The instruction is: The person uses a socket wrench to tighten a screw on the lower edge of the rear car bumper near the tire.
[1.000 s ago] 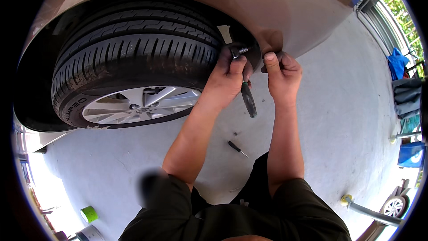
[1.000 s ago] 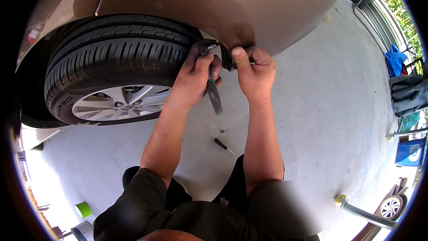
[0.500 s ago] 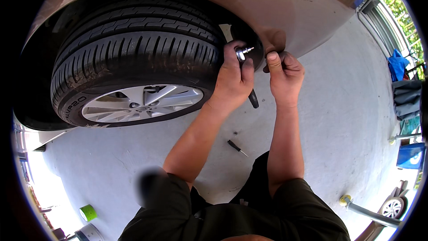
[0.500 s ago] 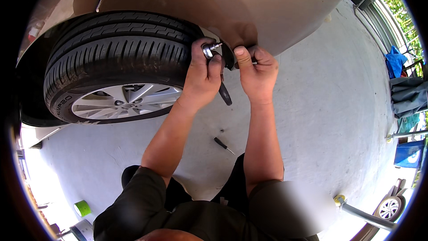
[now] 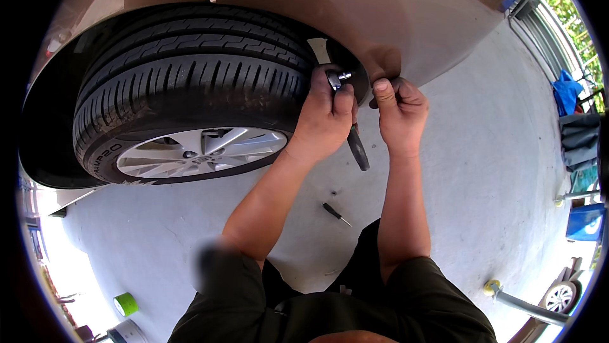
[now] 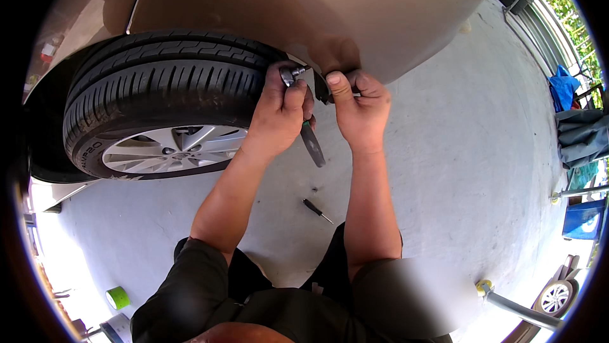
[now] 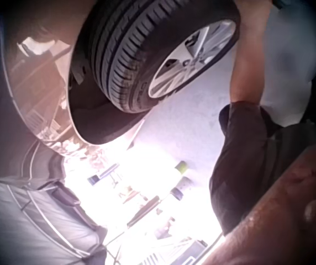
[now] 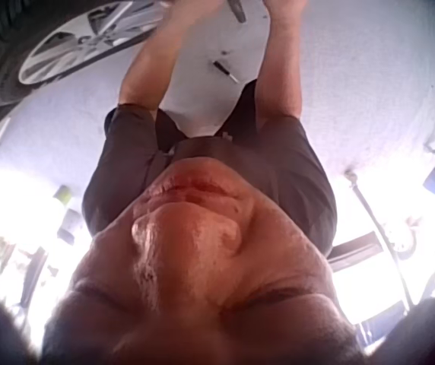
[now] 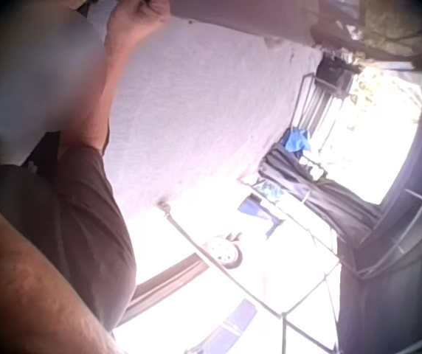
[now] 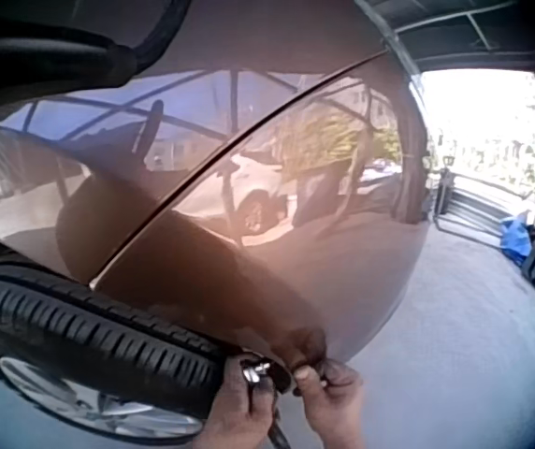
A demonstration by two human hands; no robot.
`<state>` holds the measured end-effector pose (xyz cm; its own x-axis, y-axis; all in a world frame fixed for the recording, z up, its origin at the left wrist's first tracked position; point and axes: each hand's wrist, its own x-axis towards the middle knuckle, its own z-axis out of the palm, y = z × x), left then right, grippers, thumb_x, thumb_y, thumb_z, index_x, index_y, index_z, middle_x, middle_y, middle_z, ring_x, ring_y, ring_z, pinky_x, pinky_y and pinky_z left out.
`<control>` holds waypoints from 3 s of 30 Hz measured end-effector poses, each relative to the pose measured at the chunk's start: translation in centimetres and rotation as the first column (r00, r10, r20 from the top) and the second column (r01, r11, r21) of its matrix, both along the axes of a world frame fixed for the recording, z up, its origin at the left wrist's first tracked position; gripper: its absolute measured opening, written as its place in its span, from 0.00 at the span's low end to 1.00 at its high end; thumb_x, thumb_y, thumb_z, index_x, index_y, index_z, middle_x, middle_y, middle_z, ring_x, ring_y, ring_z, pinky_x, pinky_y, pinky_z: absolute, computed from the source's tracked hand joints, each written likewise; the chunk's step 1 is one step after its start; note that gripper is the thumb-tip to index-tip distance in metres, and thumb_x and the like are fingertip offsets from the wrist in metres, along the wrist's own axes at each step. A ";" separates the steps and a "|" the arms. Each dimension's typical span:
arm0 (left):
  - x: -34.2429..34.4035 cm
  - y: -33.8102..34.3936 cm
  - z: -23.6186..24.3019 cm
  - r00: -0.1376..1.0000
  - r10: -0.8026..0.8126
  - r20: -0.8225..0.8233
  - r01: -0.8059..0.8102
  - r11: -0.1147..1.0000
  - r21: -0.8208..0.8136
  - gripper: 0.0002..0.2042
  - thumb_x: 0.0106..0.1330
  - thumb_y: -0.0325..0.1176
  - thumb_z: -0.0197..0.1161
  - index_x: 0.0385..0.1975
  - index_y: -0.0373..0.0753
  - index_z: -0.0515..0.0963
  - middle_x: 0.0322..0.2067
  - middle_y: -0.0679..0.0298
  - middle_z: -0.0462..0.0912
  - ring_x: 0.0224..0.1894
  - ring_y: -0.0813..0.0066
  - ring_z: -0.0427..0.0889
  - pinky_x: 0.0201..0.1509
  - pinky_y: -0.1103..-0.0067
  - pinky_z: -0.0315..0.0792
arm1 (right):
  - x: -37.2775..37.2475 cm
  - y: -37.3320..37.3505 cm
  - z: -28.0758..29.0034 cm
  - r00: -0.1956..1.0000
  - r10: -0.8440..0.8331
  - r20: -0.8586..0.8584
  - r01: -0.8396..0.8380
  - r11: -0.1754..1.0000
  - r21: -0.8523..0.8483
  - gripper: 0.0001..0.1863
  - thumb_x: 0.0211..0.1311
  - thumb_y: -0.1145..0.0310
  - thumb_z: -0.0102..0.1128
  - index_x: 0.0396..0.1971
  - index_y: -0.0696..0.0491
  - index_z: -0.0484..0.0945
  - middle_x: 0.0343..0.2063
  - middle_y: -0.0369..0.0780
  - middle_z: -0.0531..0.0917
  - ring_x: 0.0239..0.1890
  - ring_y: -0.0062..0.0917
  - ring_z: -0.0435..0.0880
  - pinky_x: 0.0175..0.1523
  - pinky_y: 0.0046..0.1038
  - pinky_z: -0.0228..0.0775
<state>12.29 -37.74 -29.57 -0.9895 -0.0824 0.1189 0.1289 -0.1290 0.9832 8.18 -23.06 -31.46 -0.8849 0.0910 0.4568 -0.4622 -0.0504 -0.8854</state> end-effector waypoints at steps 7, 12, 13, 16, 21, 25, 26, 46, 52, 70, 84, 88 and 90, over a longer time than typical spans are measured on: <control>-0.2 0.5 -0.6 0.985 0.063 -0.159 -0.070 0.997 -0.037 0.11 0.77 0.31 0.51 0.53 0.37 0.61 0.27 0.65 0.73 0.25 0.75 0.72 0.29 0.71 0.75 | 0.2 0.1 0.2 1.000 -0.008 0.010 0.008 1.000 0.012 0.22 0.65 0.61 0.76 0.19 0.55 0.74 0.19 0.27 0.76 0.26 0.11 0.68 0.30 0.19 0.63; 0.2 -1.8 1.8 0.906 -0.377 0.191 0.166 0.732 0.661 0.11 0.77 0.39 0.51 0.50 0.40 0.67 0.27 0.63 0.75 0.27 0.74 0.72 0.30 0.69 0.74 | 0.3 0.2 0.7 1.000 0.016 0.021 -0.017 1.000 0.021 0.21 0.65 0.61 0.75 0.19 0.55 0.75 0.19 0.28 0.77 0.26 0.12 0.69 0.30 0.19 0.63; 0.1 -1.8 1.9 0.904 -0.383 0.191 0.142 0.689 0.711 0.11 0.77 0.39 0.52 0.50 0.41 0.68 0.27 0.61 0.76 0.26 0.73 0.72 0.31 0.69 0.75 | 0.3 0.2 0.7 0.999 0.028 0.016 -0.028 1.000 0.007 0.21 0.65 0.61 0.75 0.19 0.56 0.75 0.19 0.29 0.77 0.26 0.12 0.69 0.30 0.19 0.63; -0.2 -1.0 1.1 0.976 -0.208 0.067 0.160 0.889 0.430 0.11 0.79 0.39 0.50 0.51 0.41 0.68 0.29 0.61 0.77 0.26 0.74 0.72 0.32 0.69 0.76 | 0.3 0.3 0.7 0.999 0.033 0.019 -0.033 0.999 -0.003 0.21 0.65 0.61 0.75 0.19 0.56 0.75 0.19 0.29 0.78 0.25 0.12 0.69 0.30 0.19 0.63; -1.1 0.2 -0.8 0.989 0.076 -0.126 -0.093 0.987 -0.131 0.10 0.79 0.31 0.50 0.54 0.37 0.67 0.35 0.60 0.79 0.33 0.71 0.81 0.38 0.69 0.81 | 0.4 0.5 0.9 0.998 0.043 0.034 -0.045 0.998 0.053 0.20 0.67 0.58 0.73 0.22 0.57 0.78 0.21 0.31 0.79 0.25 0.14 0.77 0.32 0.20 0.69; -1.2 -0.1 -0.7 0.957 0.172 -0.232 -0.251 0.893 -0.374 0.11 0.73 0.29 0.56 0.50 0.31 0.70 0.33 0.48 0.81 0.36 0.52 0.83 0.44 0.64 0.78 | 0.6 0.5 1.3 0.996 0.065 0.060 -0.065 0.998 -0.004 0.21 0.66 0.62 0.75 0.19 0.55 0.75 0.19 0.30 0.79 0.25 0.12 0.71 0.30 0.20 0.64; -1.0 -0.2 -0.5 0.951 0.172 -0.258 -0.282 0.824 -0.491 0.11 0.71 0.28 0.57 0.48 0.30 0.71 0.33 0.44 0.81 0.38 0.46 0.84 0.44 0.62 0.78 | 0.6 0.4 1.4 0.996 0.055 0.067 -0.055 0.998 -0.001 0.21 0.65 0.62 0.75 0.18 0.55 0.75 0.19 0.30 0.79 0.25 0.12 0.71 0.30 0.20 0.64; -2.4 -2.4 8.2 0.995 -0.046 -0.089 -0.084 0.108 -0.991 0.10 0.62 0.40 0.68 0.35 0.41 0.87 0.35 0.56 0.88 0.41 0.58 0.88 0.45 0.66 0.83 | 1.1 0.4 1.5 0.993 0.011 0.118 -0.012 1.000 0.008 0.21 0.64 0.60 0.76 0.19 0.56 0.77 0.18 0.29 0.78 0.24 0.12 0.69 0.30 0.19 0.62; -4.4 -3.0 6.4 0.968 -0.203 -0.148 -0.111 0.180 -0.977 0.20 0.57 0.38 0.71 0.49 0.38 0.83 0.49 0.42 0.84 0.54 0.47 0.83 0.61 0.64 0.76 | 1.5 0.4 1.8 0.992 -0.044 0.120 0.037 0.997 0.062 0.21 0.63 0.57 0.77 0.18 0.55 0.79 0.17 0.28 0.79 0.22 0.11 0.68 0.28 0.20 0.62; -8.9 -4.1 5.2 0.899 -0.437 -0.020 0.087 0.225 -0.970 0.19 0.62 0.44 0.61 0.41 0.33 0.86 0.42 0.40 0.85 0.45 0.44 0.86 0.52 0.58 0.79 | 1.6 1.2 2.1 0.968 -0.082 0.238 0.017 0.965 0.261 0.21 0.68 0.50 0.71 0.29 0.56 0.85 0.26 0.30 0.83 0.30 0.14 0.74 0.39 0.21 0.68; -9.9 -2.9 4.3 0.912 -0.393 -0.116 -0.053 0.166 -0.985 0.20 0.60 0.47 0.63 0.34 0.33 0.88 0.33 0.52 0.89 0.37 0.54 0.87 0.46 0.63 0.80 | 0.9 1.0 1.6 0.982 -0.063 0.178 0.024 0.977 0.214 0.20 0.70 0.53 0.69 0.33 0.58 0.85 0.28 0.32 0.84 0.33 0.18 0.79 0.43 0.25 0.72; -8.1 -3.6 6.7 0.904 -0.427 0.030 0.080 0.100 -0.992 0.22 0.60 0.50 0.64 0.36 0.34 0.88 0.37 0.49 0.89 0.42 0.54 0.87 0.49 0.63 0.80 | 1.0 1.1 2.0 0.976 -0.096 0.197 0.029 0.947 0.319 0.20 0.71 0.53 0.68 0.33 0.59 0.85 0.29 0.32 0.84 0.33 0.18 0.79 0.44 0.26 0.73; -6.9 -3.7 7.7 0.899 -0.438 -0.023 0.014 0.081 -0.997 0.16 0.61 0.45 0.62 0.31 0.36 0.87 0.30 0.54 0.88 0.34 0.60 0.86 0.41 0.67 0.79 | 1.0 1.1 2.1 0.977 -0.102 0.188 0.030 0.935 0.353 0.21 0.71 0.53 0.67 0.33 0.59 0.85 0.29 0.32 0.84 0.34 0.18 0.79 0.45 0.26 0.74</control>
<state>5.39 -41.47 -21.86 -0.8382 0.5333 0.1138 0.5451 0.8133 0.2033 9.20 -21.96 -29.38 -0.9584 0.0205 0.2846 -0.2656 0.3009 -0.9159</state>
